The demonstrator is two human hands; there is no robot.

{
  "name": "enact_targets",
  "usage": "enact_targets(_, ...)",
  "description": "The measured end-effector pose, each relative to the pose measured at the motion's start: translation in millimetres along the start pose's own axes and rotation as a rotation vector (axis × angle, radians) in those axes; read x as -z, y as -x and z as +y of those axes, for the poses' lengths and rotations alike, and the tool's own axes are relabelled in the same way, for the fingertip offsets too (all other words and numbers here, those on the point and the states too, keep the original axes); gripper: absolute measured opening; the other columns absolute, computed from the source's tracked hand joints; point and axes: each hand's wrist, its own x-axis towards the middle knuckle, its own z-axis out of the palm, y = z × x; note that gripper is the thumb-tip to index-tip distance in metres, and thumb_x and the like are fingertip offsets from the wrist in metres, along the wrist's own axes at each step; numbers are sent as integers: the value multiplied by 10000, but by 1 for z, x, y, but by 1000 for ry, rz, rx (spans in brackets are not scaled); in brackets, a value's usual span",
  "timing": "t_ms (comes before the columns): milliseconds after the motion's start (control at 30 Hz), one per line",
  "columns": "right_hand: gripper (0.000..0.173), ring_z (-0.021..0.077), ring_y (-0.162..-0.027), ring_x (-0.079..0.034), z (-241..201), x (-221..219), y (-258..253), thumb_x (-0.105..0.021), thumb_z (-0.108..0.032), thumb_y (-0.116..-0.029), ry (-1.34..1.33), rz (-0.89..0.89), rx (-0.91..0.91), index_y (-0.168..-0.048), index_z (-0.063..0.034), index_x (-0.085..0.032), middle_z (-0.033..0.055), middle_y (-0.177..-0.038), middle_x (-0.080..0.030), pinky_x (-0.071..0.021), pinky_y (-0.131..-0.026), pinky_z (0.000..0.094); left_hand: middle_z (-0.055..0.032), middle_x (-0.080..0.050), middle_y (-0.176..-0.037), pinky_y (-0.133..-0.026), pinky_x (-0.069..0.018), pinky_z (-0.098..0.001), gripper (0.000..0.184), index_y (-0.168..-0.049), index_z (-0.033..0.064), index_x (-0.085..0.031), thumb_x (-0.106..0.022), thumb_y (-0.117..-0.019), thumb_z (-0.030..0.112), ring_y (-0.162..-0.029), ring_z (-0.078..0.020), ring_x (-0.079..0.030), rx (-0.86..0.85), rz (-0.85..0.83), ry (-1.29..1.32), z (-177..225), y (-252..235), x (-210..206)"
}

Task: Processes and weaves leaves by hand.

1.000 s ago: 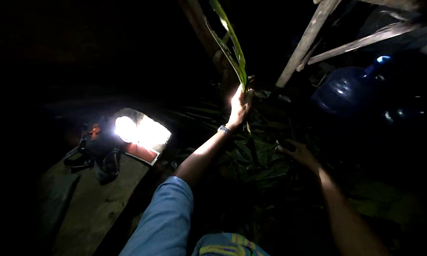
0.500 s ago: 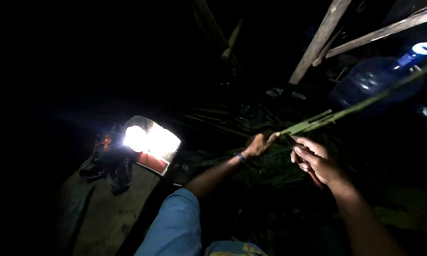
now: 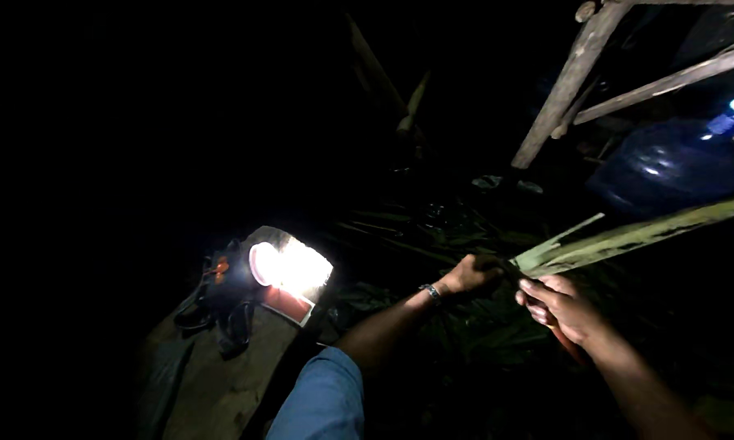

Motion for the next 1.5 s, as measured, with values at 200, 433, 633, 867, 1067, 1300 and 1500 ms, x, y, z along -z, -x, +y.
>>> enact_targets(200,124,18,-465,-429,-2,-1,0,-526,-97,-1052,-15,-62,52,-1150,-33,-567,12,-744,-634,-351,-424,169,14,-598,-732,-539,-471,-215,198,-1056,-20,-679,-539,-1037,119,-557,-25,-508,-9,40,28,-8,-6,2)
enact_targets(433,90,6,-472,-444,-12,24,3,-528,-55,-1037,-45,60,207,-1012,-18,-606,12,-737,-654,-350,-438,154,41,-591,-720,-476,-411,-171,211,-1094,14,-651,-510,-1069,169,-524,-13,-484,93,-92,99,-3,-9,5)
enact_targets(633,149,12,-474,-413,-14,30,2,-518,-53,-1045,-24,218,285,-1007,8,-649,20,-731,-632,-358,-456,170,42,-586,-704,-476,-412,-170,178,-1037,31,-636,-514,-1063,157,-519,-15,-485,129,-115,94,-3,-8,7)
enact_targets(867,238,32,-446,-392,-30,63,4,-489,-45,-1066,-293,487,205,-1270,-31,-611,45,-760,-596,-350,-409,165,57,-580,-706,-544,-472,-194,166,-1009,24,-658,-530,-1039,125,-564,-19,-522,-8,-82,-65,-3,-6,20)
enact_targets(1067,282,38,-441,-386,-29,92,8,-481,-88,-1074,-337,595,235,-1343,-111,-562,18,-746,-588,-343,-396,177,50,-619,-762,-635,-516,-197,156,-1008,26,-676,-548,-1032,112,-645,-8,-573,3,-143,-166,-10,-7,41)
enact_targets(1300,302,44,-458,-412,-24,62,6,-516,-96,-1063,-291,394,184,-1361,-92,-568,38,-746,-596,-373,-422,183,69,-627,-738,-584,-497,-172,145,-997,40,-687,-575,-1020,129,-606,7,-563,-57,-154,-118,-6,-3,27)
enact_targets(1500,277,31,-442,-392,-25,65,2,-481,-81,-1070,-364,439,153,-1333,-87,-568,38,-785,-608,-347,-397,168,41,-691,-792,-641,-549,-193,129,-1040,9,-711,-602,-1000,64,-659,-11,-627,-25,-110,-119,-9,-3,42)
